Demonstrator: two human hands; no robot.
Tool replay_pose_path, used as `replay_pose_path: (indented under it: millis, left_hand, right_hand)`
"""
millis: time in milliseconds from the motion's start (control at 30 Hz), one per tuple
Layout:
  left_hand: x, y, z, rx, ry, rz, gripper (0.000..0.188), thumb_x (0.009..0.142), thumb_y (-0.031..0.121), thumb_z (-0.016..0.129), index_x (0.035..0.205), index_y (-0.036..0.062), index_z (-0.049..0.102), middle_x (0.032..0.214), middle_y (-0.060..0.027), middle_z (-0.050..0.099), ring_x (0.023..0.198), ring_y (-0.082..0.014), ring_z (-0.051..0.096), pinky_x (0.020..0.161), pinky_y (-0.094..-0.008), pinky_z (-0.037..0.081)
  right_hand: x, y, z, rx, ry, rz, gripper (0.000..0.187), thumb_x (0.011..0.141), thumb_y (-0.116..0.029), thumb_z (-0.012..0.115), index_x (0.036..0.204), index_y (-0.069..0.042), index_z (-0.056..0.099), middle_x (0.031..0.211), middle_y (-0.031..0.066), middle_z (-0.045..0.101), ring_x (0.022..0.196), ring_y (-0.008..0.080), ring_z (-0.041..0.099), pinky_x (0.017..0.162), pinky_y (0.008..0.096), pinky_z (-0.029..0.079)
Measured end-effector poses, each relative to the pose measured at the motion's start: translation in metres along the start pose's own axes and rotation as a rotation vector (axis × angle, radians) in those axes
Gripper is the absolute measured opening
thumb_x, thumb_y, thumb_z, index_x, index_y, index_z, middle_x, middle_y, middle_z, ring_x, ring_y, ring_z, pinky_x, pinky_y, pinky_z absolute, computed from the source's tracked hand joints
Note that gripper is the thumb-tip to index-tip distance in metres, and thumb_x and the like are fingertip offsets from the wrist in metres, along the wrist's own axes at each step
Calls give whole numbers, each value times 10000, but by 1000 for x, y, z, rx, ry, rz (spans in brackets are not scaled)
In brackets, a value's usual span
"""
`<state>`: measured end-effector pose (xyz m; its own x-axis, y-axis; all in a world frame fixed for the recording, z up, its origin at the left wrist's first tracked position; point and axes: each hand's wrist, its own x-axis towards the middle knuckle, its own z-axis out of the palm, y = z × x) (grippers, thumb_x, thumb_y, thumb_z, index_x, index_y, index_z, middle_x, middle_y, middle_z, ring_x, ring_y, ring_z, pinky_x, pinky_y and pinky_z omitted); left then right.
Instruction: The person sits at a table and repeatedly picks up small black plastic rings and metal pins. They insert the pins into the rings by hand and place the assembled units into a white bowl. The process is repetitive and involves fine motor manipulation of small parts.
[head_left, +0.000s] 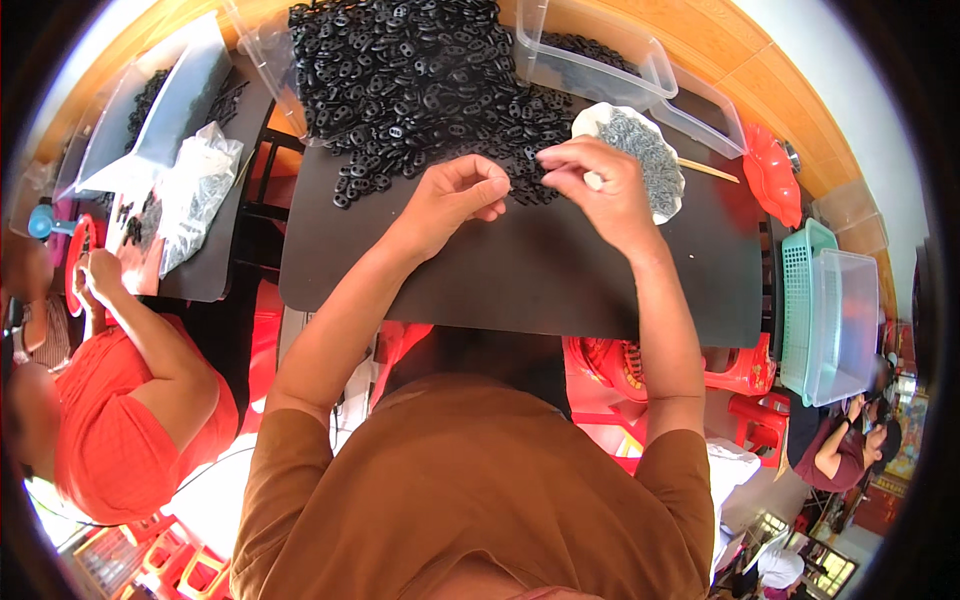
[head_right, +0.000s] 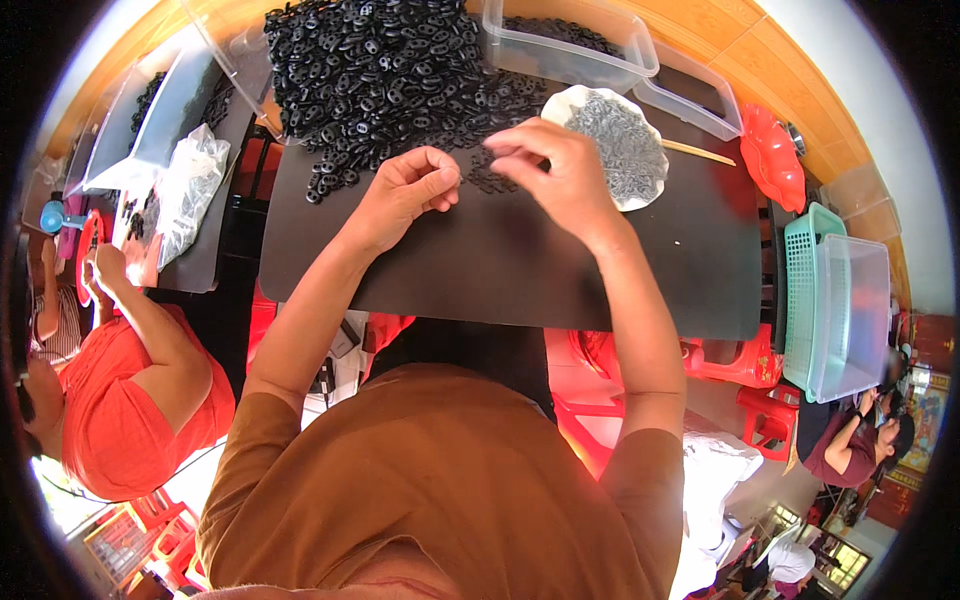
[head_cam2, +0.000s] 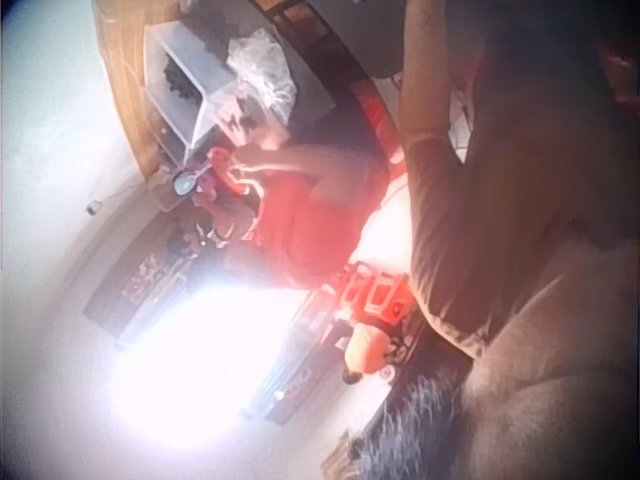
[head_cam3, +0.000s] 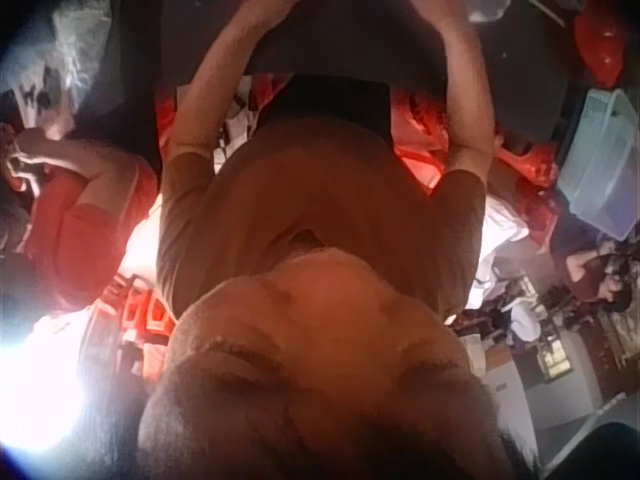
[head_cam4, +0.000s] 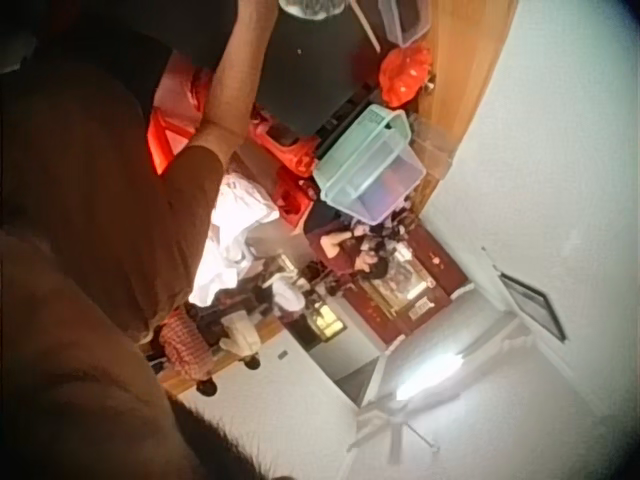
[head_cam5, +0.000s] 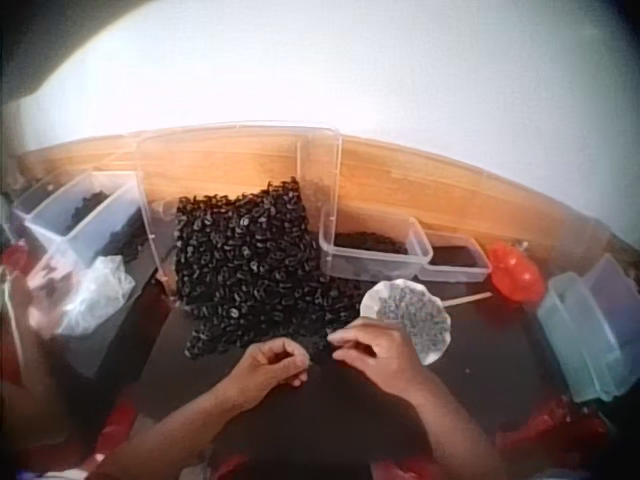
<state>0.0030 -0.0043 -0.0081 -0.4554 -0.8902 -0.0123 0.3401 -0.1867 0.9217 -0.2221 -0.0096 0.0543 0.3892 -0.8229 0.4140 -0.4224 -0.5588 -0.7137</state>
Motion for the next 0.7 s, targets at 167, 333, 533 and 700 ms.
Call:
replay_pose_path:
  millis: [167,333,533,700]
  left_hand:
    - [2,0,-2,44,35,39,122,958,195,657,973,75,641,887,17,639,785,-59,604,706,-200,494]
    - [3,1,-4,64,88,78,133,957,193,659,976,62,651,906,6,658,799,-63,614,711,-205,501]
    - [4,-5,-6,219,124,89,146,961,168,649,997,27,656,919,-16,669,817,-78,627,728,-223,518]
    - [5,-5,-2,135,151,56,139,960,129,638,1039,15,654,957,-29,674,855,-97,646,768,-231,532]
  right_hand:
    - [9,-6,28,84,-99,48,186,797,18,725,976,-22,693,878,51,678,767,133,658,671,252,529]
    - [12,-13,40,120,-55,70,151,808,41,701,946,-18,687,851,50,674,752,127,649,660,247,521]
    - [6,-1,45,55,4,-4,122,807,54,693,898,-26,710,811,35,672,687,109,617,609,226,479]
    - [3,11,52,152,74,89,118,827,37,684,919,-30,714,807,19,673,690,72,592,613,213,472]
